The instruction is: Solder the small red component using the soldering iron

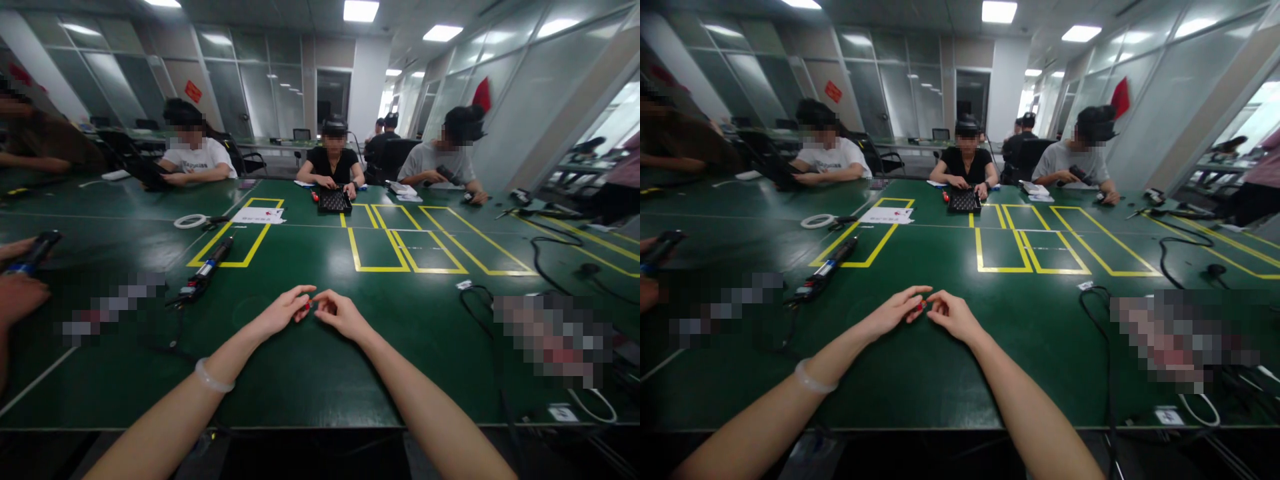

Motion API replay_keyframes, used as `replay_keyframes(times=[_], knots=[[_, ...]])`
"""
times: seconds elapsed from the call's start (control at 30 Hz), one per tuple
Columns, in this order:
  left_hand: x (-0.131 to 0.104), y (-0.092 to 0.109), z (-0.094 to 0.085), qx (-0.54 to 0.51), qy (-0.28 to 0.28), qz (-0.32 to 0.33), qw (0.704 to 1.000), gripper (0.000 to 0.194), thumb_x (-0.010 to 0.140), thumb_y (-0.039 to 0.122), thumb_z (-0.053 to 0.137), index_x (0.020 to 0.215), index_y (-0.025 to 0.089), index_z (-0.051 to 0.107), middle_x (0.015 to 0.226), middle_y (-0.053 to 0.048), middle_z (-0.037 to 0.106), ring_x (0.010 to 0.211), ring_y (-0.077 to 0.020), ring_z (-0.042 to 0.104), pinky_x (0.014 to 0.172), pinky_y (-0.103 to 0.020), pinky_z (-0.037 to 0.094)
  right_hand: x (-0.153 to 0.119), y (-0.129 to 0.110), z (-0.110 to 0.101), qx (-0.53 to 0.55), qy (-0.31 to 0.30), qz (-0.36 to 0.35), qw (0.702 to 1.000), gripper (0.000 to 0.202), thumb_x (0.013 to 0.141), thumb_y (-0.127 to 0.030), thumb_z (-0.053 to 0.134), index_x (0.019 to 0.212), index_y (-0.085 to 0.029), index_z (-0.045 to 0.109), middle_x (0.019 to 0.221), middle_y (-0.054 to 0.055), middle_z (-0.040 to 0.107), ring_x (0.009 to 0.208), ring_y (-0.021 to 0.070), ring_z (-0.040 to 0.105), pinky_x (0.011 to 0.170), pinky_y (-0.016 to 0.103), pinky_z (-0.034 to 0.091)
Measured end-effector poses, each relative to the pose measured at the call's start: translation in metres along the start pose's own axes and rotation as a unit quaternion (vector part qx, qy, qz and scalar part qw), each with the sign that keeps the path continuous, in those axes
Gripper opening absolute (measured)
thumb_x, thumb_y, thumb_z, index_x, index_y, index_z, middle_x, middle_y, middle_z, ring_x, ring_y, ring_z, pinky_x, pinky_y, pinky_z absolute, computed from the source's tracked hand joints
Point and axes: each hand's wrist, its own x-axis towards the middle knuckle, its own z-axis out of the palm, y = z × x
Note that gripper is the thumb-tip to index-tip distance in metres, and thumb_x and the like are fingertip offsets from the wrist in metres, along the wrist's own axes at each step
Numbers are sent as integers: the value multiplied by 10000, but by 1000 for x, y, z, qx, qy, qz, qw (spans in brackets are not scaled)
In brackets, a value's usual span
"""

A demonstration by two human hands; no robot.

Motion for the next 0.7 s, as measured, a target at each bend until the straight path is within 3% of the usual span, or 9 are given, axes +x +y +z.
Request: replay_keyframes(times=[0.17, 0.3, 0.47, 0.57, 0.7], knots=[[1, -17, 6, -27, -45, 6, 999, 538, 911, 484, 428, 1339, 158, 429, 655, 29, 501, 521, -94, 435, 506, -231, 333, 0, -5, 5, 6, -8, -6, 1000, 113, 851, -252, 591, 933, -177, 604, 740, -23, 578, 625, 98, 504, 593, 205, 395], [1, -17, 2, 3, -13, 17, 1000, 445, 928, 424, 379, 1251, 139, 494, 646, 16, 536, 541, -107, 478, 536, -240, 378, 2, 1, 4, 28, 15, 26, 999, 152, 855, -319, 584, 887, -171, 585, 734, -19, 584, 622, 102, 510, 590, 212, 400], [-6, -11, -2, 129, 47, 121, 983, 285, 879, 310, 482, 1122, 199, 583, 952, -49, 617, 806, -141, 568, 716, -274, 452, 5, 9, -1, 54, 51, 70, 995, 195, 864, -364, 552, 828, -172, 558, 686, -9, 598, 623, 116, 542, 616, 232, 433], [-9, -7, 1, 188, 62, 149, 969, 286, 829, 298, 575, 1104, 220, 590, 978, -48, 619, 855, -160, 581, 723, -281, 460, 5, 11, -1, 63, 34, 71, 995, 213, 864, -378, 554, 825, -169, 561, 685, -5, 608, 624, 117, 549, 624, 238, 442], [-10, -5, 3, 213, 57, 158, 962, 185, 866, 329, 550, 986, 206, 619, 908, -32, 619, 807, -150, 579, 711, -277, 453, 4, 10, 1, 81, 10, 67, 994, 235, 875, -399, 551, 853, -166, 571, 704, 1, 616, 639, 117, 552, 638, 242, 445]])
